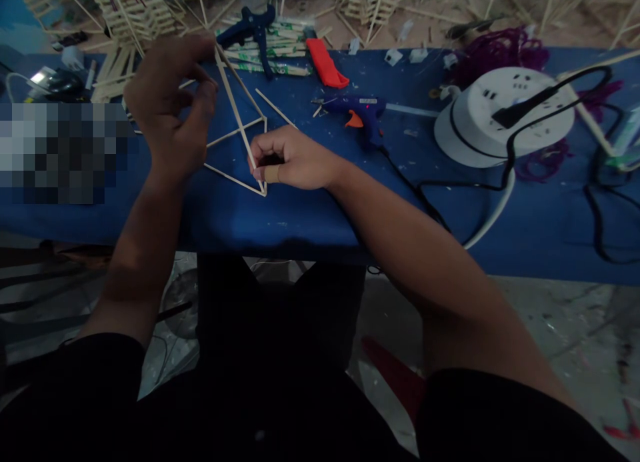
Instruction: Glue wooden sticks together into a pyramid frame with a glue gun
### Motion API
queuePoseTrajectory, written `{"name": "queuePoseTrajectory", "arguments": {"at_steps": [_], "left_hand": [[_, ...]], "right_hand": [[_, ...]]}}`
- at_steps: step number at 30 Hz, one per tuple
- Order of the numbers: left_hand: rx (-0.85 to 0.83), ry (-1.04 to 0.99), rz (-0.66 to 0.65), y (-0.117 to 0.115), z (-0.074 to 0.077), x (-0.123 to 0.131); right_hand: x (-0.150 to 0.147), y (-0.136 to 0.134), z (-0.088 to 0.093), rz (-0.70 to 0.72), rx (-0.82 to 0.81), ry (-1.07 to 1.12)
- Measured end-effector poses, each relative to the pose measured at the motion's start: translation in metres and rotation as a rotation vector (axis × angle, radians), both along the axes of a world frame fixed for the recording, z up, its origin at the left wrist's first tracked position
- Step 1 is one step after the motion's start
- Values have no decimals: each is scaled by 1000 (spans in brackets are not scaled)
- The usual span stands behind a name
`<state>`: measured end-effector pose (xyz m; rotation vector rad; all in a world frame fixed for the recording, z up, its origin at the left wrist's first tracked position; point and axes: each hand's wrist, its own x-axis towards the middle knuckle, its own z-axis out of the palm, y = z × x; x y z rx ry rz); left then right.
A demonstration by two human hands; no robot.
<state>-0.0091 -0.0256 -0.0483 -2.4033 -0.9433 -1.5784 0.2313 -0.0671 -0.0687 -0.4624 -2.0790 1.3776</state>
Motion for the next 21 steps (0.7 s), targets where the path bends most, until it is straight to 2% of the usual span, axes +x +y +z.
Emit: {"name": "queuePoseTrajectory", "arguments": {"at_steps": [4, 9, 15, 19, 21], "left_hand": [[7, 16, -73, 2, -1, 0], [112, 44, -20, 3, 0, 0], [15, 85, -25, 6, 2, -1], [161, 60, -77, 9, 0, -1], [179, 45, -122, 8, 0, -2]], "right_hand": [[0, -1, 1, -8, 20, -5], [0, -2, 2, 6, 53, -10], [0, -3, 2, 5, 39, -13], [0, -3, 1, 10, 30, 6], [0, -2, 0, 10, 11, 12]]}}
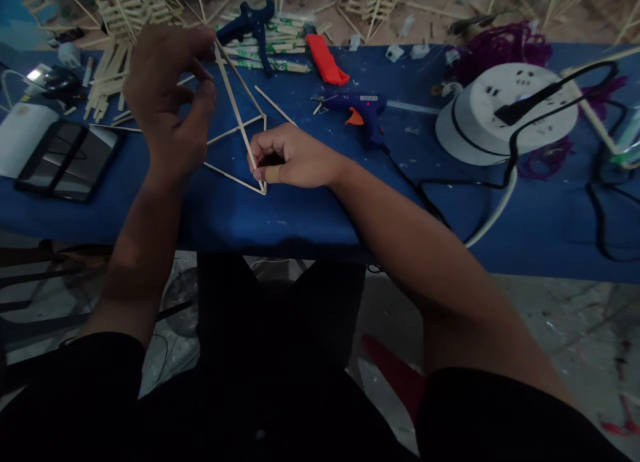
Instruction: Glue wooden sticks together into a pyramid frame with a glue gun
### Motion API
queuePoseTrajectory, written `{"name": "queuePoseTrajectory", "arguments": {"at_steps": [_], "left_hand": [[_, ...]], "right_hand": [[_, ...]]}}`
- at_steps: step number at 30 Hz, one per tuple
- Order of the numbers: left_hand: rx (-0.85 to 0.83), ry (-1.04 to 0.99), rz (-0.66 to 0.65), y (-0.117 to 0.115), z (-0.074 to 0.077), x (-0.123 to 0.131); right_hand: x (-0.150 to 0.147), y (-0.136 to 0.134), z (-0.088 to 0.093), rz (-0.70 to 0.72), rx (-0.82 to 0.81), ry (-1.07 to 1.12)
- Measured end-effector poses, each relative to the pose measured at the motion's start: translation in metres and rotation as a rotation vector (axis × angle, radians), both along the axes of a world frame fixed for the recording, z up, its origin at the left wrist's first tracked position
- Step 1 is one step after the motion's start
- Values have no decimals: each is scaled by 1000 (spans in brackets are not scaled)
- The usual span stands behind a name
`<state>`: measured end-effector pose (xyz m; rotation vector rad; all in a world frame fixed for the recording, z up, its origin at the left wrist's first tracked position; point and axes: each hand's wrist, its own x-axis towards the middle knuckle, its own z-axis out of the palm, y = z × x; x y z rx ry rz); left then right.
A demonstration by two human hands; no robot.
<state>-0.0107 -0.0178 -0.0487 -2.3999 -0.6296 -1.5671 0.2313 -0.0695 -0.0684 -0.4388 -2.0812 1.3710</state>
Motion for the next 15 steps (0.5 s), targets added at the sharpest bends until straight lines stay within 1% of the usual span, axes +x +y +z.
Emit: {"name": "queuePoseTrajectory", "arguments": {"at_steps": [2, 4, 5, 6, 7, 10, 12, 15], "left_hand": [[-66, -25, 8, -2, 0, 0], [-135, -26, 79, -5, 1, 1], [-126, -19, 108, -6, 2, 1], [-84, -12, 114, -8, 3, 2], [-27, -8, 92, -9, 4, 3], [124, -19, -50, -11, 7, 3], [110, 11, -76, -10, 8, 1], [-1, 71, -38, -8, 8, -3]], "right_hand": [[0, 0, 0, -1, -17, 4], [0, 0, 0, -2, -24, 6], [0, 0, 0, -1, -24, 8], [0, -1, 1, 1, -23, 9], [0, -1, 1, 1, -22, 10], [0, -1, 1, 8, -24, 18], [0, -1, 0, 16, -19, 23], [1, -1, -1, 19, 4, 27]]}}
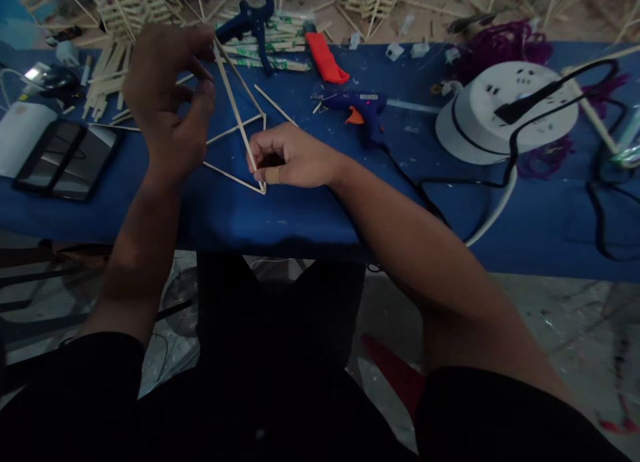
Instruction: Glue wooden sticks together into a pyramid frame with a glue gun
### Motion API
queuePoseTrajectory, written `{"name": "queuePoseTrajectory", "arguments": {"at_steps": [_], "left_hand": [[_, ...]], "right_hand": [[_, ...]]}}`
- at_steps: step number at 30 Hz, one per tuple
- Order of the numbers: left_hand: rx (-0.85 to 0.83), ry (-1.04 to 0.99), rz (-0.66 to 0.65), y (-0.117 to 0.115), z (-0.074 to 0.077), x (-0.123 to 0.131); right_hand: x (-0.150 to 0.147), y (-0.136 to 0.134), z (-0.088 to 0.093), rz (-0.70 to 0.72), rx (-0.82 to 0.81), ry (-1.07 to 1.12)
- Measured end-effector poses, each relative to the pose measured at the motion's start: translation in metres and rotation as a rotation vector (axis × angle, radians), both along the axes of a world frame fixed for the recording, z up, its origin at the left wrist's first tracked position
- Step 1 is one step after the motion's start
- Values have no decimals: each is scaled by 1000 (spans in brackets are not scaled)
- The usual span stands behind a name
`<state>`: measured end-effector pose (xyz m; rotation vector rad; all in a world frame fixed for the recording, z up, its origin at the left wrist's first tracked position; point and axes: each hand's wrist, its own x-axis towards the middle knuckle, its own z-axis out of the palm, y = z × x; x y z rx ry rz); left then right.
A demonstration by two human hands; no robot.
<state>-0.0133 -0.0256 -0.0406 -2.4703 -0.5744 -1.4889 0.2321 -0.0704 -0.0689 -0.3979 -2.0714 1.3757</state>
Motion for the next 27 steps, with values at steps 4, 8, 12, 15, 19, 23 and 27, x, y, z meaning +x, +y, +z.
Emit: {"name": "queuePoseTrajectory", "arguments": {"at_steps": [4, 8, 12, 15, 19, 23, 27], "left_hand": [[77, -4, -61, 4, 0, -1], [97, -36, -44, 2, 3, 4], [168, -49, -46, 0, 3, 4], [-13, -49, -43, 3, 0, 1], [40, -17, 1, 5, -2, -1], [-81, 26, 86, 3, 0, -2], [-96, -28, 158, 3, -1, -3]], "right_hand": [[0, -1, 2, 19, 23, -2], [0, -1, 2, 47, 35, 9], [-1, -1, 2, 45, 40, 9], [-1, -1, 2, 41, 41, 7], [-1, -2, 3, 33, 53, -7], [0, -2, 3, 34, 54, -9], [-1, -2, 3, 39, 55, 1]]}}
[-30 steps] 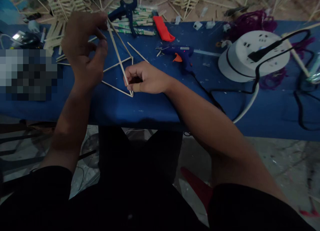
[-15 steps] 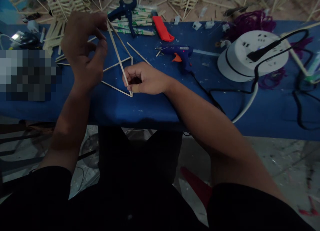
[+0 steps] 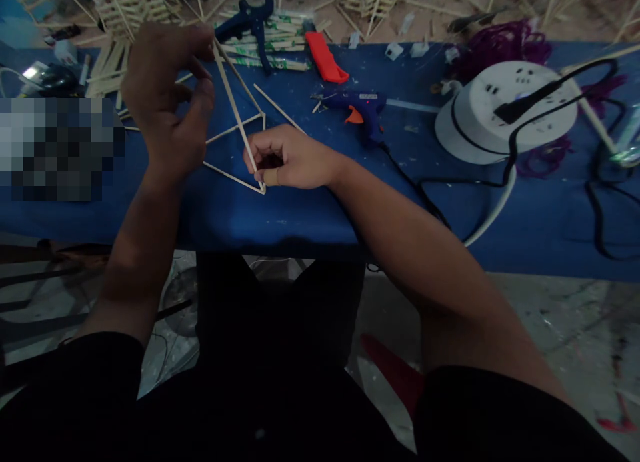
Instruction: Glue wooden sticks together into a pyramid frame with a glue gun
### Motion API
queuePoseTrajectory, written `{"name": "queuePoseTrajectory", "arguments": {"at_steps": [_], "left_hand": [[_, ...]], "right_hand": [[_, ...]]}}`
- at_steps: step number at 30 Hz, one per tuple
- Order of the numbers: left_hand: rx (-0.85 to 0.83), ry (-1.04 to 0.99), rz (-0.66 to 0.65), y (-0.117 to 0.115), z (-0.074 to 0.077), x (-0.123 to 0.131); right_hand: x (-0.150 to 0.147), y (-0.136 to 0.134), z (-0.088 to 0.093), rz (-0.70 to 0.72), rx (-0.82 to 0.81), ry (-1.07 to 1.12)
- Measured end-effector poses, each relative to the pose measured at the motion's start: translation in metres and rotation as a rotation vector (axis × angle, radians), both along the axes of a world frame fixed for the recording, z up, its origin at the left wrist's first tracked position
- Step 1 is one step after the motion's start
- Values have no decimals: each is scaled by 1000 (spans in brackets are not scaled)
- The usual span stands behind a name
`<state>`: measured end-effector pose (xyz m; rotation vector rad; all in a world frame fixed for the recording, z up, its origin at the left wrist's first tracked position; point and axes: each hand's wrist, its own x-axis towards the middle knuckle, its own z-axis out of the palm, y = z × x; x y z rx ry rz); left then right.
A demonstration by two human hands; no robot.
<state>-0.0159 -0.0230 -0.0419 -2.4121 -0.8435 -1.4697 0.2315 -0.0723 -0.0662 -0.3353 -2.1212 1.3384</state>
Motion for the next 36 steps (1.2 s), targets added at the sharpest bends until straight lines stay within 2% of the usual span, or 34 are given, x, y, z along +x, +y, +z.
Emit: {"name": "queuePoseTrajectory", "arguments": {"at_steps": [3, 8, 12, 18, 23, 27, 31, 36], "left_hand": [[124, 48, -78, 0, -1, -1], [4, 53, -138, 1, 2, -2], [139, 102, -166, 2, 4, -3], [-140, 34, -77, 1, -5, -5], [98, 133, -122, 8, -7, -4], [174, 132, -100, 10, -7, -3], [96, 65, -78, 7, -9, -1], [23, 37, -155, -7, -5, -1]], "right_hand": [[0, 0, -1, 6, 21, 6], [0, 1, -1, 3, 24, 4], [0, 1, -1, -12, 11, -4], [2, -2, -1, -68, -1, -25], [3, -4, 0, -113, 1, -14], [2, -4, 0, -114, 0, -7], [1, -3, 0, -112, -12, 1], [1, -5, 3, -98, -24, -10]]}}
